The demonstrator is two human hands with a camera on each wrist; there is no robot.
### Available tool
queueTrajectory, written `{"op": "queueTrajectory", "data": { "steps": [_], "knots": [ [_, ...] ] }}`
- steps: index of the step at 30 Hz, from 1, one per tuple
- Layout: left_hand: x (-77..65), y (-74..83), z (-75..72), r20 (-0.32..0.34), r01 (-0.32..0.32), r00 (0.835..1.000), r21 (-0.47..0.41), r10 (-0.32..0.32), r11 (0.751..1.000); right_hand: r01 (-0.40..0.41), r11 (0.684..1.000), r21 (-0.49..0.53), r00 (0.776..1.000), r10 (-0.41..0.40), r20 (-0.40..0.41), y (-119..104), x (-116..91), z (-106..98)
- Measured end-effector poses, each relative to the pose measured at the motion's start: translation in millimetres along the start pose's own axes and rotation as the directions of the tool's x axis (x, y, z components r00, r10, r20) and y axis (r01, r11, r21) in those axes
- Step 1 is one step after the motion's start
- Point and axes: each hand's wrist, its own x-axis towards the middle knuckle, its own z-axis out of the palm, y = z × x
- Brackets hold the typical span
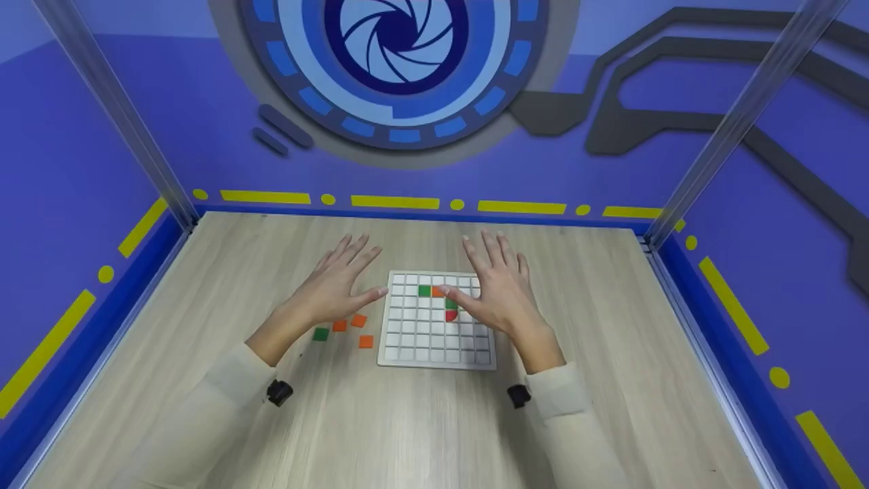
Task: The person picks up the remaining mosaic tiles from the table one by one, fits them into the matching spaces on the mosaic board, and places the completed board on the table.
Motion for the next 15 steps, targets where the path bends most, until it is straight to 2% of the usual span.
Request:
{"op": "queueTrajectory", "data": {
  "steps": [3, 8, 12, 15],
  "knots": [
    [-3.7, -5.6, 4.4, 0.008, -0.006, 1.0, -0.043, 0.006, 0.999, 0.01, 0.998, 0.061, 1.0, -0.009, -0.019, 8, -5, 5],
    [-19.0, -17.9, 20.7, 0.005, 0.032, 0.999, -0.123, -0.031, 0.992, -0.007, 0.98, 0.197, 0.999, 0.016, -0.044, 22, -17, 28],
    [-32.4, -26.0, 41.3, 0.01, 0.032, 0.999, -0.193, -0.031, 0.981, -0.077, 0.961, 0.265, 0.997, 0.08, 0.0, 30, -30, 53],
    [-42.5, -30.2, 58.1, 0.021, 0.027, 1.0, -0.214, -0.023, 0.976, -0.135, 0.95, 0.281, 0.991, 0.125, 0.051, 33, -37, 71]
  ]
}}
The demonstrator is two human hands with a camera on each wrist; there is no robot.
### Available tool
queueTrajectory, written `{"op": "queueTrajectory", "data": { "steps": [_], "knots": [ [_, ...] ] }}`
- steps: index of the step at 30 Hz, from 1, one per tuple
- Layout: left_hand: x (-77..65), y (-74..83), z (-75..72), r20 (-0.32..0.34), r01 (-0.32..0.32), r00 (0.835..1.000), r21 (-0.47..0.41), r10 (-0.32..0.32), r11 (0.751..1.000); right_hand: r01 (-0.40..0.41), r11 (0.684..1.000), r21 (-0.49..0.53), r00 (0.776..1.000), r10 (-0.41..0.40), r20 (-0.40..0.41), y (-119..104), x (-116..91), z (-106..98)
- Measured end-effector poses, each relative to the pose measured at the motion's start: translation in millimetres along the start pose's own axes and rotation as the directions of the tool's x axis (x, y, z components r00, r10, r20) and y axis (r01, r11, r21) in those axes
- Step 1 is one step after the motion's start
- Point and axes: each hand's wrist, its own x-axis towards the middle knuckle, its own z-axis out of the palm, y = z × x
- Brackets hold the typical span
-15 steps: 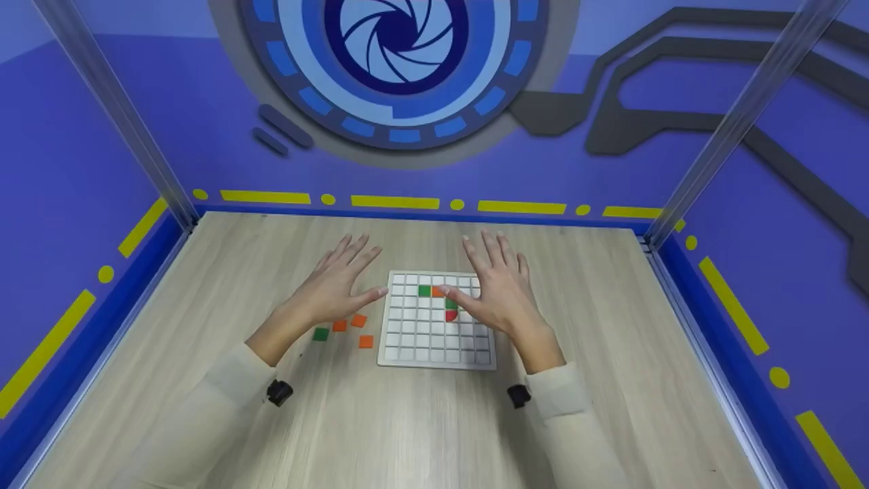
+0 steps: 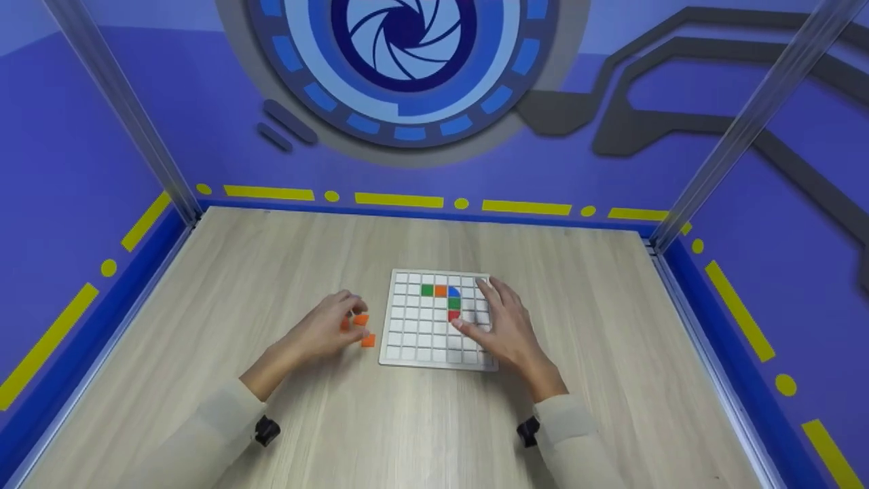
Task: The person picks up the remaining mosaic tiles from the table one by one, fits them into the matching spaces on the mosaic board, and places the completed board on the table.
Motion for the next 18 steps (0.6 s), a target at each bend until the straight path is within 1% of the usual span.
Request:
{"op": "queueTrajectory", "data": {
  "steps": [3, 6, 9, 13, 18],
  "knots": [
    [-6.7, -5.0, 12.9, 0.013, 0.007, 1.0, -0.001, -0.007, 1.0, -0.045, 0.999, 0.006, 0.998, 0.044, 0.042, 5, -5, 13],
    [-11.3, -8.0, 24.4, 0.024, 0.031, 0.999, 0.021, -0.032, 0.999, -0.059, 0.998, -0.015, 0.994, 0.06, 0.09, 9, -9, 24],
    [-13.1, -9.8, 32.6, 0.029, 0.051, 0.998, 0.031, -0.051, 0.998, -0.054, 0.998, -0.045, 0.991, 0.059, 0.121, 13, -13, 31],
    [-12.1, -10.4, 38.3, 0.024, 0.077, 0.997, 0.021, -0.078, 0.997, -0.051, 0.996, -0.075, 0.988, 0.061, 0.144, 16, -17, 36],
    [-11.2, -10.5, 42.2, -0.016, 0.11, 0.994, -0.025, -0.111, 0.994, -0.035, 0.989, -0.145, 0.984, 0.059, 0.167, 15, -20, 44]
  ]
}}
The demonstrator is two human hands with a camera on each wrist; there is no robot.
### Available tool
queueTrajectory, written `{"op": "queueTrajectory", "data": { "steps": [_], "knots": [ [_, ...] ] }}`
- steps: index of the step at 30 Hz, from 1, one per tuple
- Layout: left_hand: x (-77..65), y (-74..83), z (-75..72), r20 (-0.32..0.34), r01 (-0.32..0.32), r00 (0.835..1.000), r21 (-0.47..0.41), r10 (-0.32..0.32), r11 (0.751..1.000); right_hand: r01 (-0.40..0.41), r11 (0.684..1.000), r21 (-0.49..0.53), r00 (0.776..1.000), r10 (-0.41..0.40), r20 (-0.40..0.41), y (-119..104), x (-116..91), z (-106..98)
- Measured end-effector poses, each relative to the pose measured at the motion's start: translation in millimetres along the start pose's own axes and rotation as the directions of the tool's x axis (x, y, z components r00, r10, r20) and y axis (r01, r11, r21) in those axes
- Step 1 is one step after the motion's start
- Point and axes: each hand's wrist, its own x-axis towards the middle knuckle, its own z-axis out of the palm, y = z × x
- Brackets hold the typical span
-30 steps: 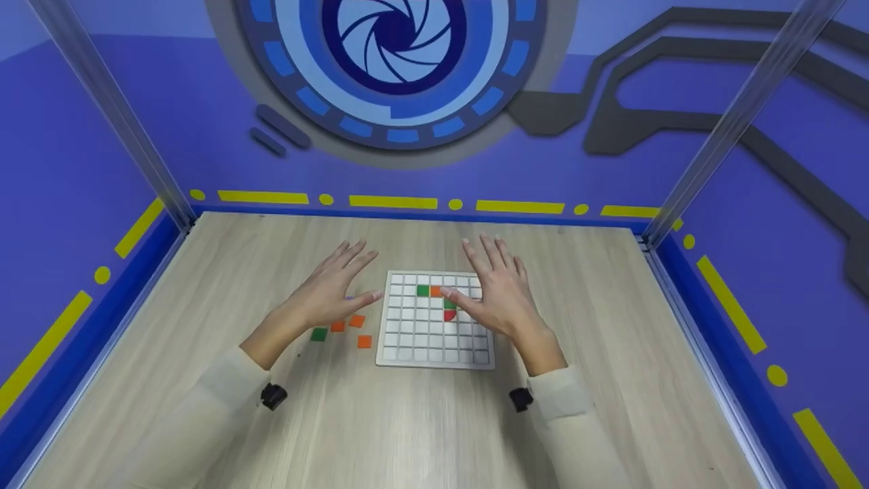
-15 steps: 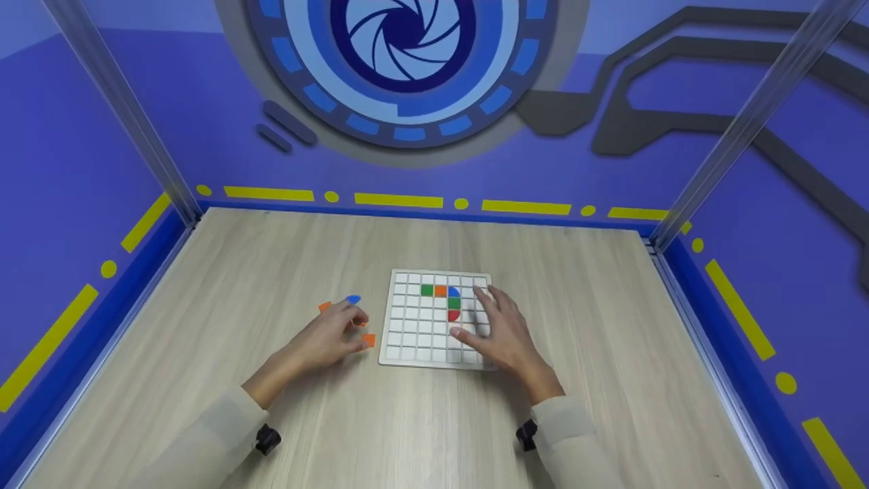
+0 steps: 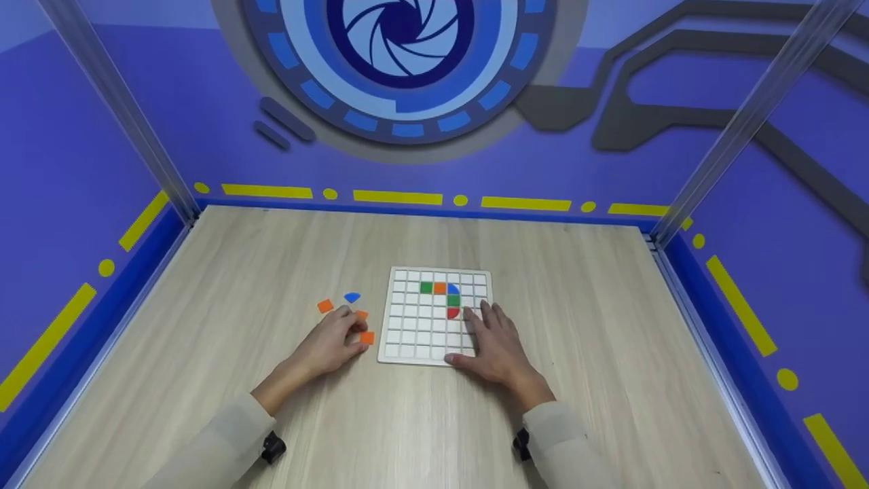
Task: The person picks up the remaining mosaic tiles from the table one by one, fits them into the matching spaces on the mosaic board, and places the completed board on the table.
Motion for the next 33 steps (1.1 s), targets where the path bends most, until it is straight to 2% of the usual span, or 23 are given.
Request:
{"op": "queueTrajectory", "data": {
  "steps": [6, 14, 18, 23, 29, 33],
  "knots": [
    [2.4, 2.7, 2.4, -0.014, 0.033, 0.999, -0.046, -0.033, 0.998, 0.014, 0.999, -0.041, 1.0, -0.013, 0.003, 0, -1, 3],
    [7.4, 0.0, 3.1, -0.038, -0.04, 0.999, -0.061, 0.038, 0.997, 0.041, 0.997, -0.059, 0.999, -0.04, 0.009, 3, -1, 0],
    [8.1, -1.8, 4.2, -0.031, -0.049, 0.998, -0.091, 0.046, 0.995, 0.018, 0.997, -0.08, 1.0, -0.016, 0.025, 1, -2, -2],
    [12.8, 0.8, -1.5, -0.047, -0.044, 0.998, -0.103, 0.04, 0.994, 0.009, 0.996, -0.084, 1.0, -0.007, 0.025, 0, -1, -3],
    [30.1, 19.7, -3.8, -0.104, -0.031, 0.994, -0.155, 0.015, 0.987, 0.014, 0.995, -0.094, 1.0, -0.012, 0.024, 0, -1, -2],
    [49.2, 41.2, 4.9, -0.073, -0.019, 0.997, -0.22, 0.003, 0.975, 0.009, 0.995, -0.098, 1.0, -0.008, 0.017, 1, -1, 0]
  ]
}}
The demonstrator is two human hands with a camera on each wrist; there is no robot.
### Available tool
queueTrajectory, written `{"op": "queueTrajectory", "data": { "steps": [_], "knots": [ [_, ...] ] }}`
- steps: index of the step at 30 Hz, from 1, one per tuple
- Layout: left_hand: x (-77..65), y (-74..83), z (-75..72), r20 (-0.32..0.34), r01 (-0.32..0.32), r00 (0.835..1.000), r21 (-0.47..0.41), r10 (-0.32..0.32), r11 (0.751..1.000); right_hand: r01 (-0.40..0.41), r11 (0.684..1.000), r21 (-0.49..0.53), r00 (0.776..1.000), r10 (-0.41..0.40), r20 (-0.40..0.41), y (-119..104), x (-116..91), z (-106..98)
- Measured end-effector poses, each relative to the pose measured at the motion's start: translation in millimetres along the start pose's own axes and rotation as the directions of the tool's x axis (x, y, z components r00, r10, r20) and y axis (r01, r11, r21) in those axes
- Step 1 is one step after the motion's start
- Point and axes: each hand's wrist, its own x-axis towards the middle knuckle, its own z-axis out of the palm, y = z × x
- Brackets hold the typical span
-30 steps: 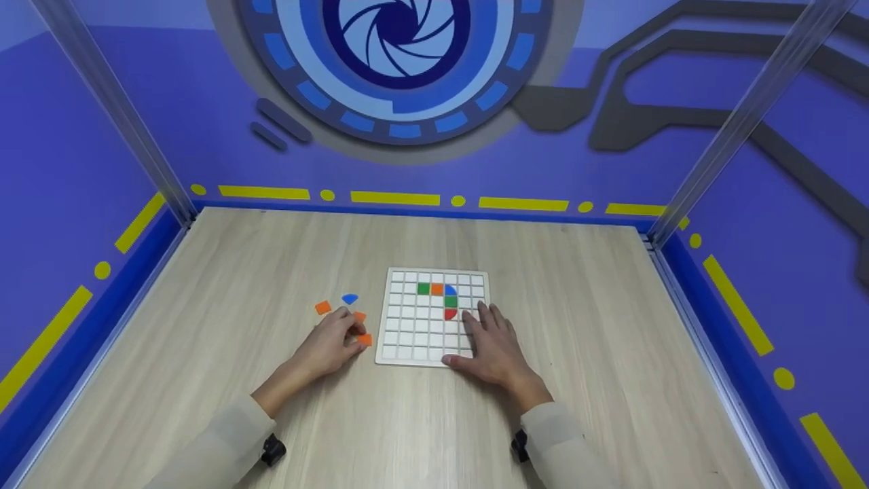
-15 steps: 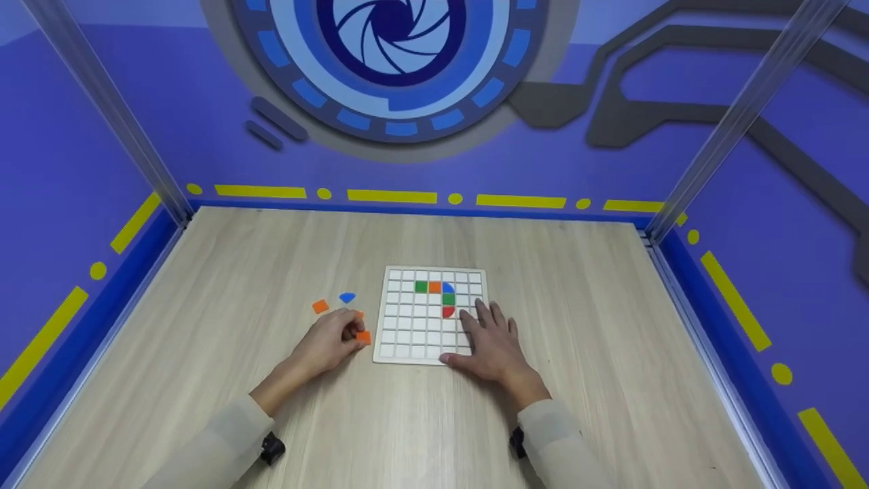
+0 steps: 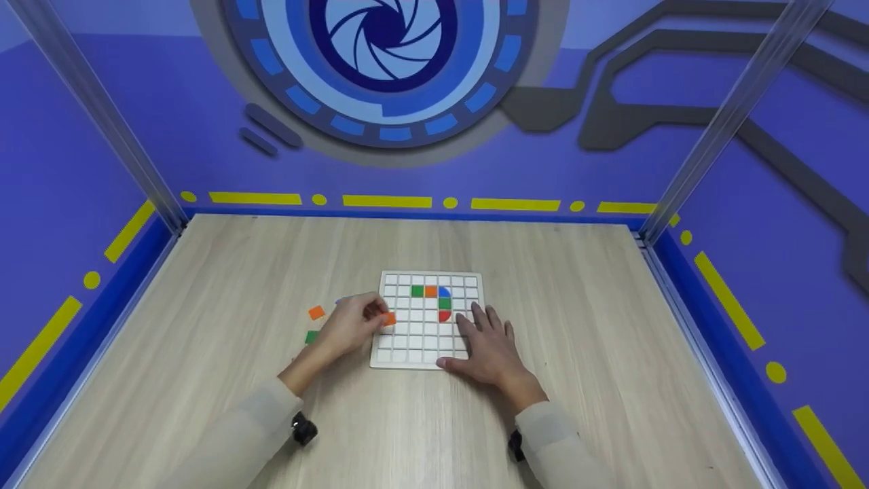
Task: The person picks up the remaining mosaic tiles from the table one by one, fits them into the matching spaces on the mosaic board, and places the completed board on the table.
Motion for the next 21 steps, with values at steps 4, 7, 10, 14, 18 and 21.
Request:
{"op": "queueTrajectory", "data": {
  "steps": [4, 7, 10, 14, 18, 21],
  "knots": [
    [19.0, 13.0, 19.4, 0.013, 0.006, 1.0, -0.033, -0.006, 0.999, -0.006, 1.0, 0.004, 1.0, 0.006, -0.008, 0, 0, 0],
    [28.4, 17.6, 32.1, 0.006, 0.012, 1.0, -0.03, -0.012, 0.999, 0.004, 1.0, -0.003, 1.0, -0.004, -0.015, 0, 0, 1],
    [34.4, 20.6, 43.3, -0.006, 0.031, 0.999, -0.036, -0.031, 0.999, 0.01, 1.0, -0.01, 1.0, -0.01, -0.025, 1, 0, 1],
    [40.3, 23.7, 55.7, -0.031, 0.038, 0.999, -0.03, -0.039, 0.999, 0.01, 1.0, -0.005, 0.999, -0.01, -0.031, 1, 1, 1],
    [44.5, 24.8, 65.1, -0.039, 0.054, 0.998, 0.021, -0.053, 0.998, 0.014, 1.0, 0.009, 0.999, -0.014, -0.029, 3, 1, 2],
    [46.7, 25.6, 70.1, -0.037, 0.071, 0.997, 0.051, -0.069, 0.996, 0.009, 1.0, 0.016, 1.0, -0.008, -0.025, 4, 1, 2]
  ]
}}
